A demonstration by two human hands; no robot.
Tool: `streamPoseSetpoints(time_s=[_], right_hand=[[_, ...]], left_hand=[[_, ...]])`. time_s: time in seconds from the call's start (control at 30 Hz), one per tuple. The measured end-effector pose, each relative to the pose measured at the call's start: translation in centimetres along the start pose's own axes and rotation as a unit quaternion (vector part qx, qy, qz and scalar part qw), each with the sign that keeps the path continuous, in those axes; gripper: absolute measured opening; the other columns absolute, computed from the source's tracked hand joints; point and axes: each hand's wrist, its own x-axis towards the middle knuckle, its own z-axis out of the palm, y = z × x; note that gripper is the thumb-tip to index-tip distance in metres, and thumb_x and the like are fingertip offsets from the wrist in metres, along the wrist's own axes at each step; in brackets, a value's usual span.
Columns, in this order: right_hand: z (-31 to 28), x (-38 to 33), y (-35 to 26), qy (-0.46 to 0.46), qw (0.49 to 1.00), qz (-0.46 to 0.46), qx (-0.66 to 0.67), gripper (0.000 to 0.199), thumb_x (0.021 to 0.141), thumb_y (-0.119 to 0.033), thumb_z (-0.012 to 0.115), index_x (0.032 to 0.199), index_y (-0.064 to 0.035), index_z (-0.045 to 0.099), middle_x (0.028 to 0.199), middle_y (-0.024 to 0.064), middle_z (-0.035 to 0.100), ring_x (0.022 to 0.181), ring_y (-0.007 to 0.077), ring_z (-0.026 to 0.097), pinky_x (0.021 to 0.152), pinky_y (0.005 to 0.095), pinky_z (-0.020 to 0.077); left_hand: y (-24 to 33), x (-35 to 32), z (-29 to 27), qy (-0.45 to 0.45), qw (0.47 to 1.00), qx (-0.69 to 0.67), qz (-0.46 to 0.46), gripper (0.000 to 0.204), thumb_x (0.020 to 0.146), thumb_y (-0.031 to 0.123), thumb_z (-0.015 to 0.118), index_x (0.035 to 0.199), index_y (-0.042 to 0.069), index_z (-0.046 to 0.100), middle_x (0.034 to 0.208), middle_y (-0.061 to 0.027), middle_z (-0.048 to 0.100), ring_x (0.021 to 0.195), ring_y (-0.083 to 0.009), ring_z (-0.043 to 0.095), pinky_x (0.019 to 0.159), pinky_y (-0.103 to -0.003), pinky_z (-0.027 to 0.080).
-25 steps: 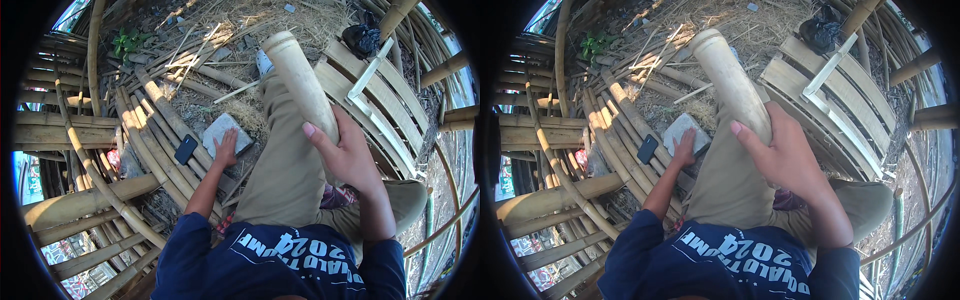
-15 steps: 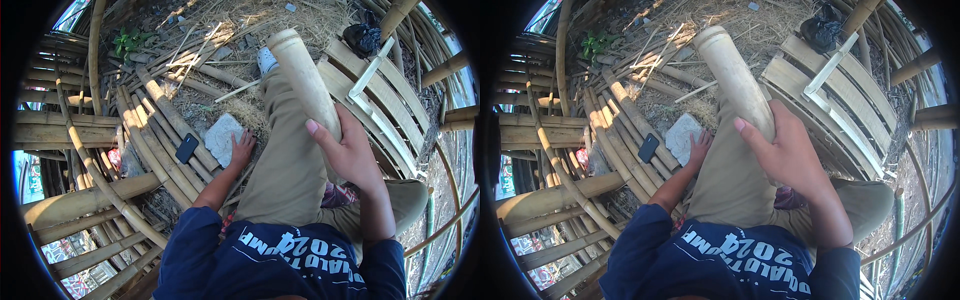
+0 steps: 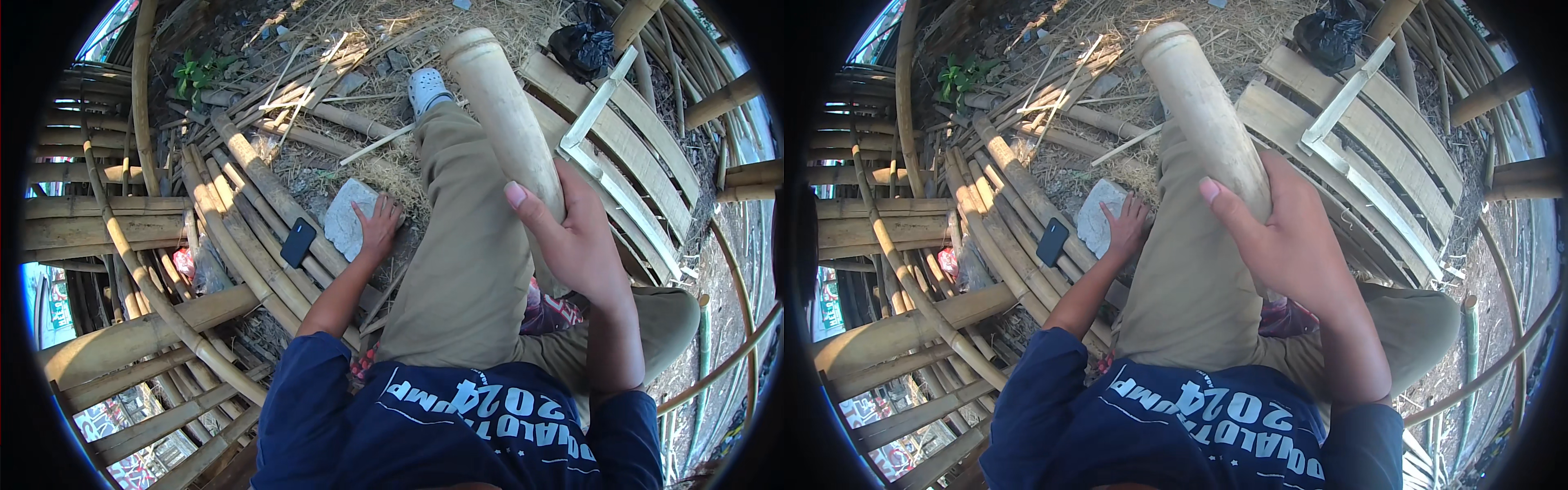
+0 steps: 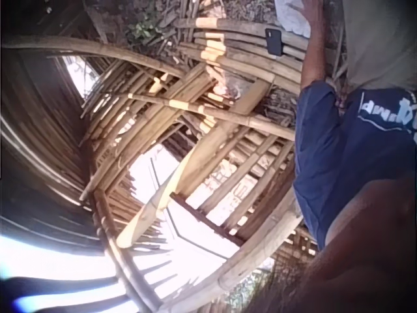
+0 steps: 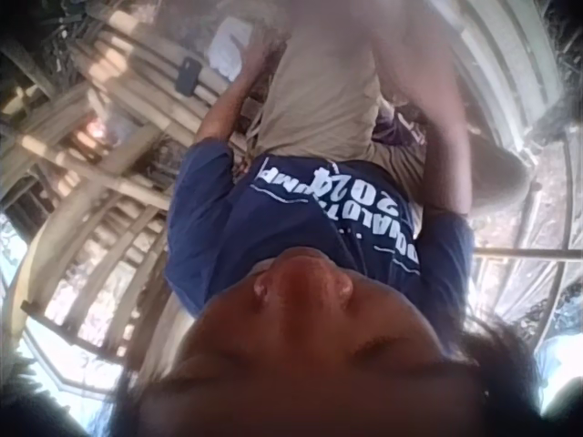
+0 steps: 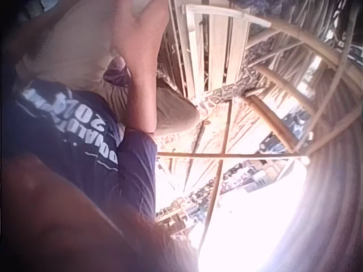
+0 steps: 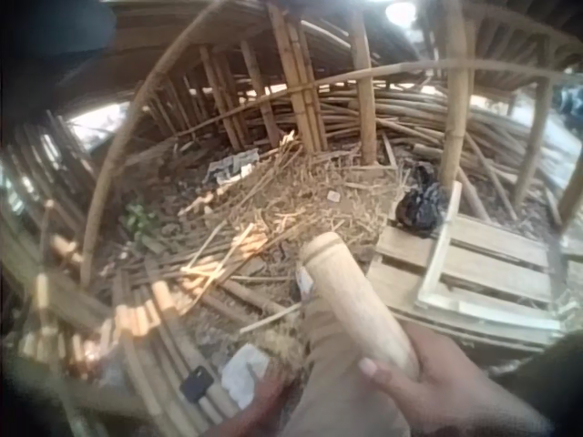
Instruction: The person is assembling a bamboo structure by hand. They position thin bamboo strips across a wooden frame, secure the pieces together using wire, and use a large rock to press down on the joints.
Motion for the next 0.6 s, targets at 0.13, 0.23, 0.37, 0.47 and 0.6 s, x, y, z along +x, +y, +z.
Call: streamPoseSetpoints(time_s=[0.13, 0.23, 0.37, 0.47, 0.6], right_hand=[[0.3, 0.3, 1.1, 0.016, 1.000, -0.006, 0.021, 0.055, 0.099, -0.039, 0.072, 0.125, 0.0078, 0.063, 0.093, 0.0172, 0.071, 0.082, 0.0215, 0.068, 0.077, 0.0374, 0.0539], [0.1, 0.6, 1.4, 0.025, 0.999, -0.005, 0.030, 0.056, 0.099, -0.040, 0.071, 0.127, 0.0079, 0.062, 0.097, 0.0173, 0.072, 0.087, 0.0212, 0.069, 0.081, 0.0367, 0.0546], [0.2, 0.8, 0.9, 0.013, 0.999, 0.001, 0.034, 0.058, 0.099, -0.041, 0.071, 0.129, 0.0079, 0.062, 0.101, 0.0177, 0.073, 0.092, 0.0209, 0.070, 0.083, 0.0360, 0.0548], [0.4, 0.8, 0.9, 0.018, 0.999, -0.006, 0.030, 0.057, 0.099, -0.041, 0.072, 0.128, 0.0079, 0.062, 0.100, 0.0175, 0.073, 0.091, 0.0206, 0.070, 0.082, 0.0360, 0.0546], [0.0, 0.8, 1.1, 0.016, 1.000, 0.001, 0.022, 0.057, 0.099, -0.041, 0.072, 0.126, 0.0078, 0.062, 0.096, 0.0168, 0.072, 0.086, 0.0207, 0.068, 0.079, 0.0367, 0.0539]], left_hand=[[-0.6, 1.1, -4.4, -0.081, 0.993, -0.069, -0.056, 0.075, 0.072, 0.012, 0.080, 0.140, 0.032, 0.057, 0.160, -0.0039, 0.041, 0.159, -0.0284, 0.022, 0.109, -0.091, 0.003], [-1.5, 2.1, -6.4, -0.091, 0.990, -0.089, -0.066, 0.077, 0.069, 0.011, 0.082, 0.138, 0.036, 0.059, 0.164, -0.0024, 0.037, 0.160, -0.0293, 0.020, 0.110, -0.090, 0.002], [-4.0, 1.2, -4.9, -0.037, 0.995, -0.056, -0.079, 0.077, 0.072, 0.015, 0.082, 0.142, 0.039, 0.060, 0.167, -0.0025, 0.033, 0.160, -0.0299, 0.020, 0.109, -0.090, 0.002], [-3.9, 0.8, -3.4, 0.003, 0.994, 0.020, -0.109, 0.077, 0.077, 0.019, 0.080, 0.147, 0.041, 0.057, 0.171, -0.0029, 0.027, 0.160, -0.0319, 0.020, 0.110, -0.089, 0.004], [-1.4, 1.2, -5.7, -0.009, 0.986, -0.066, -0.155, 0.078, 0.086, 0.029, 0.078, 0.156, 0.043, 0.045, 0.176, -0.0013, 0.015, 0.159, -0.0370, 0.021, 0.108, -0.089, 0.012]])
